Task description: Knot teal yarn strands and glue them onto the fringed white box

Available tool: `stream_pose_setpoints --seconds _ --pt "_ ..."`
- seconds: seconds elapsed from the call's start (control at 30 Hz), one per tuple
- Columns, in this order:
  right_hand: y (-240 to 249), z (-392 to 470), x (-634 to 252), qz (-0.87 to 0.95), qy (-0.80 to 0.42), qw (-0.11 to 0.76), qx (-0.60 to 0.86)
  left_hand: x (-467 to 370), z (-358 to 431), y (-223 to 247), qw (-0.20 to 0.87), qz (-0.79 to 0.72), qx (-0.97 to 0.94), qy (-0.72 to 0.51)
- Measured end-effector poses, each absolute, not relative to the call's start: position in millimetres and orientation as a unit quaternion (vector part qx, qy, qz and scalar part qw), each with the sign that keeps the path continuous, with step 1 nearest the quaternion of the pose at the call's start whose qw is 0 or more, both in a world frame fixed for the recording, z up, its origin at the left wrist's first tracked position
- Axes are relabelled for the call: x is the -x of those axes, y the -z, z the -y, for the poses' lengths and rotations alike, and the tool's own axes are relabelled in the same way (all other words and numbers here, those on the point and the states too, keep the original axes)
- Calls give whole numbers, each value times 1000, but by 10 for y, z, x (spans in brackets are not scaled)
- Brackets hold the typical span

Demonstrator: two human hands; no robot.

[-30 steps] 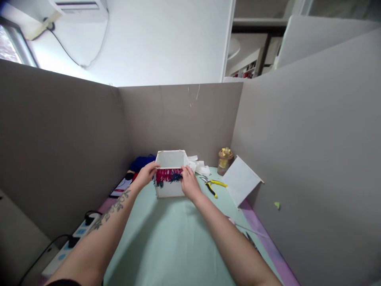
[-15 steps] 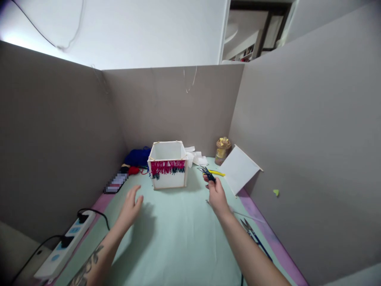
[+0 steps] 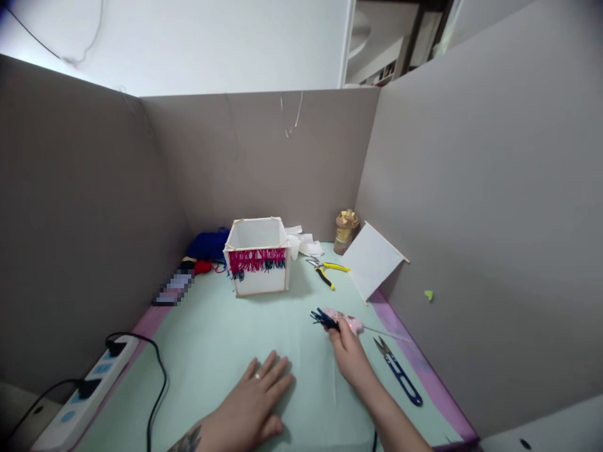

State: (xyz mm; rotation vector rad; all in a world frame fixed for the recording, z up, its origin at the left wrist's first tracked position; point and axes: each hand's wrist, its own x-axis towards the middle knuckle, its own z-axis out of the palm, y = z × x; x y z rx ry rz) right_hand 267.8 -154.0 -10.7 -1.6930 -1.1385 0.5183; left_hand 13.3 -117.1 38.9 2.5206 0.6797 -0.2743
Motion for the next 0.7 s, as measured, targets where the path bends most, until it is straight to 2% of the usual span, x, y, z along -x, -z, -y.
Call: stream_pose_setpoints --seconds 0.1,0.2,0.37,0.5,0.6,0.7 --pt "132 1512 -2768 405 -228 503 729 -264 1143 -302 261 -187 -944 69" --pt "56 1384 -2792 392 -202 472 763 -443 974 -262 231 -210 -950 23" --pt "-158 885 -2546 503 -141 299 799 -655 481 -321 181 -374 -909 -25" --pt "-193 537 -2398 544 -63 168 820 -593 172 -235 154 -440 -884 -36" --pt "-200 456 -2393 574 -3 123 810 -505 85 -121 146 -462 -873 -59" --pt "-220 415 -2361 582 2 114 806 -463 78 -66 135 -470 -869 -76"
